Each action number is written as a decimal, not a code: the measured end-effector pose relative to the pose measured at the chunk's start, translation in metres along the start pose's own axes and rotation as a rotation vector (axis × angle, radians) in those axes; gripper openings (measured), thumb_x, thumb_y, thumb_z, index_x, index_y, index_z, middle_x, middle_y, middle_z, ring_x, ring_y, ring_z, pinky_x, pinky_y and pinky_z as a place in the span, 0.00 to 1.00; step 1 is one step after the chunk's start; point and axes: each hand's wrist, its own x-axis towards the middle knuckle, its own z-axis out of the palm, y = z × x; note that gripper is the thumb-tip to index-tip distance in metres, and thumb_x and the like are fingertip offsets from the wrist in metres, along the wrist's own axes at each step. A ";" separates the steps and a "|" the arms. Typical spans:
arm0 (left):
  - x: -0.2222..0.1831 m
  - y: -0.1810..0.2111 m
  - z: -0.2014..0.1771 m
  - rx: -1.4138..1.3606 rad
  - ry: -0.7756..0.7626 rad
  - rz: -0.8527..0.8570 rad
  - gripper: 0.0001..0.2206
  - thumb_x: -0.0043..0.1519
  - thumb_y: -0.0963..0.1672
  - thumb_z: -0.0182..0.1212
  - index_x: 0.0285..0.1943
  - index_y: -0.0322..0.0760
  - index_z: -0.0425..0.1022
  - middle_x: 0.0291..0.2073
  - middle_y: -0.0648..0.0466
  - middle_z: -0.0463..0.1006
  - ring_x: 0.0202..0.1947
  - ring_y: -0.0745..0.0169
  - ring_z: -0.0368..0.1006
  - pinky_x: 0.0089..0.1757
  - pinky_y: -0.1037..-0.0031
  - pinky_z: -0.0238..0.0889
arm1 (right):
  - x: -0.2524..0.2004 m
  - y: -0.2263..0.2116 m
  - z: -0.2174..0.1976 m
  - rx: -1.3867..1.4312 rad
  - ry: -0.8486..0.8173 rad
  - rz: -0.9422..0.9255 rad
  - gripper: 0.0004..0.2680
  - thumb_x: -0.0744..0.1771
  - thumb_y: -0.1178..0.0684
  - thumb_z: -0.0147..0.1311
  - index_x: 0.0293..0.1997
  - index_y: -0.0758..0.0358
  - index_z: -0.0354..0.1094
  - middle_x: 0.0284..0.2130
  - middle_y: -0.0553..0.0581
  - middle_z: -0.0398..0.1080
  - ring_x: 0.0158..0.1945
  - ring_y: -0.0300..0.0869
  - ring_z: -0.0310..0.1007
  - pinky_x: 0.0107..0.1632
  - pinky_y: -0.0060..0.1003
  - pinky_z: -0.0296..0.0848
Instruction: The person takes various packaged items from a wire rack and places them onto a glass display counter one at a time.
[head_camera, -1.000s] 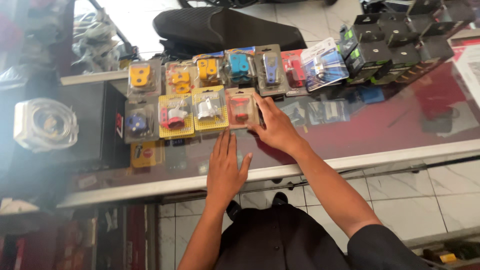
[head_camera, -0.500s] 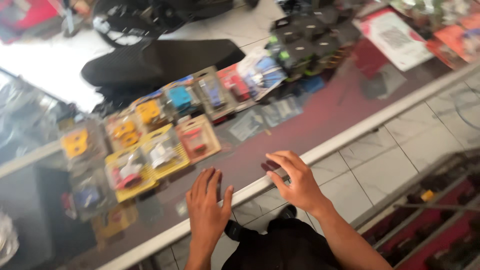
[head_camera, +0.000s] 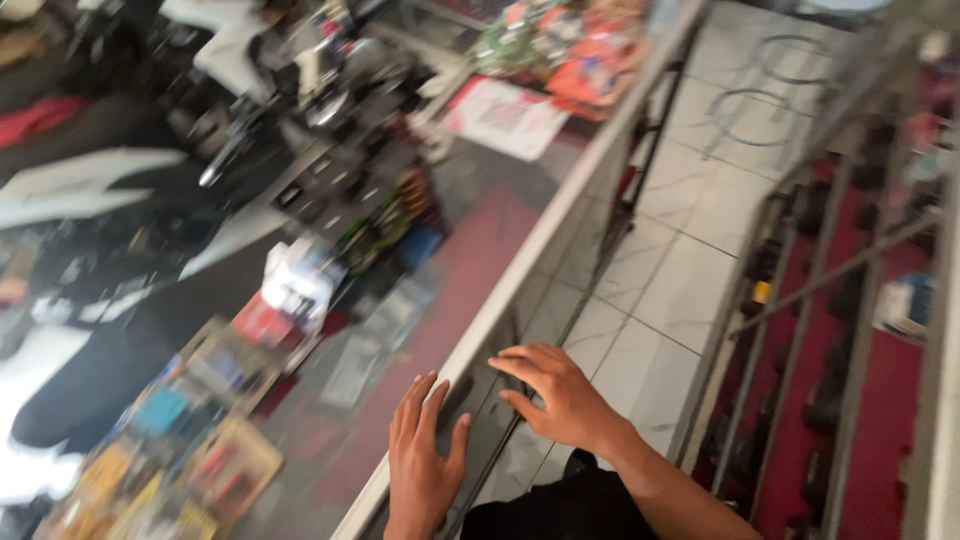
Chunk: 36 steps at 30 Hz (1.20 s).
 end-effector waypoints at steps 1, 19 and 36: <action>0.008 0.006 0.010 -0.003 -0.016 0.026 0.21 0.57 0.42 0.67 0.59 0.31 0.73 0.62 0.43 0.72 0.66 0.39 0.64 0.59 0.55 0.59 | -0.005 0.008 -0.009 -0.003 0.025 0.023 0.15 0.66 0.52 0.62 0.58 0.58 0.72 0.54 0.57 0.71 0.60 0.52 0.68 0.62 0.48 0.65; 0.127 0.159 0.210 -0.203 -0.414 0.542 0.23 0.59 0.44 0.67 0.62 0.31 0.71 0.66 0.41 0.68 0.69 0.36 0.59 0.60 0.52 0.56 | -0.102 0.126 -0.169 -0.141 0.637 0.352 0.13 0.65 0.54 0.60 0.56 0.63 0.74 0.54 0.58 0.74 0.59 0.52 0.71 0.62 0.47 0.67; 0.199 0.228 0.336 -0.448 -0.652 0.704 0.23 0.59 0.45 0.67 0.62 0.32 0.72 0.67 0.42 0.67 0.70 0.38 0.58 0.61 0.54 0.56 | -0.118 0.195 -0.229 -0.247 0.848 0.767 0.14 0.64 0.54 0.60 0.56 0.58 0.73 0.54 0.56 0.73 0.59 0.51 0.70 0.61 0.46 0.66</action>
